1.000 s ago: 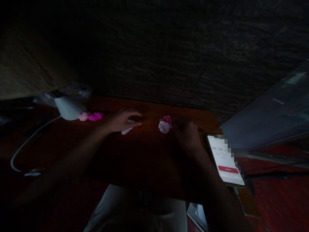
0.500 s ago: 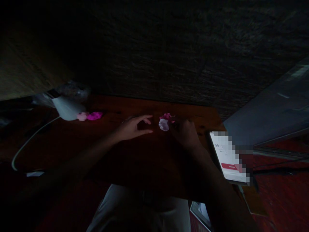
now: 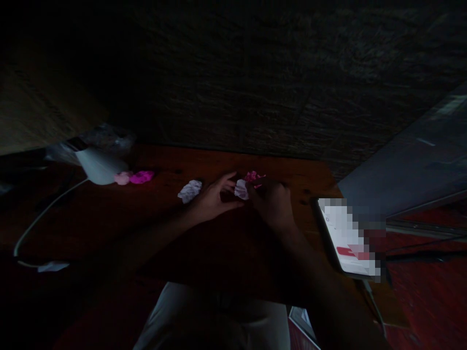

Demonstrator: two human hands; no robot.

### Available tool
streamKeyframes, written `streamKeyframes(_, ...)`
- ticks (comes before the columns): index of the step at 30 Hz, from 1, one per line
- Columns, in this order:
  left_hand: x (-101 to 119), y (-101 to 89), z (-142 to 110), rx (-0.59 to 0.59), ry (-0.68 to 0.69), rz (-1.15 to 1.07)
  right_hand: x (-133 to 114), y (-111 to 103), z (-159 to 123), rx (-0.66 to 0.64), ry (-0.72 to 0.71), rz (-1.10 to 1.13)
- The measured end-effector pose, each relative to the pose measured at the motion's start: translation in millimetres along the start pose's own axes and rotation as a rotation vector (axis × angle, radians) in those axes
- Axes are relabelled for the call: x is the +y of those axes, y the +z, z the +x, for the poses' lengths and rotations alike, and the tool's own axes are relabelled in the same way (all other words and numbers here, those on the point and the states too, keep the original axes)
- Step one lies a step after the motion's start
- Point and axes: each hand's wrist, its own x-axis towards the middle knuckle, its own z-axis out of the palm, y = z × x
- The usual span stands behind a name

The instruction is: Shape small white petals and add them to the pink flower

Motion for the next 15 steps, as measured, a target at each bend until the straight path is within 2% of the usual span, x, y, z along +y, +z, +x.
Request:
streamKeyframes(9, -8.3, -0.3, 0.4, 0.093, 0.023, -0.135, 3.0, -5.4, -0.1, -0.081, 0.015, 0.148)
streamKeyframes(15, -7.8, -3.9, -0.7, 0.059, 0.037, -0.201, 3.1, -3.7, -1.1, -0.113, 0.041, 0.208)
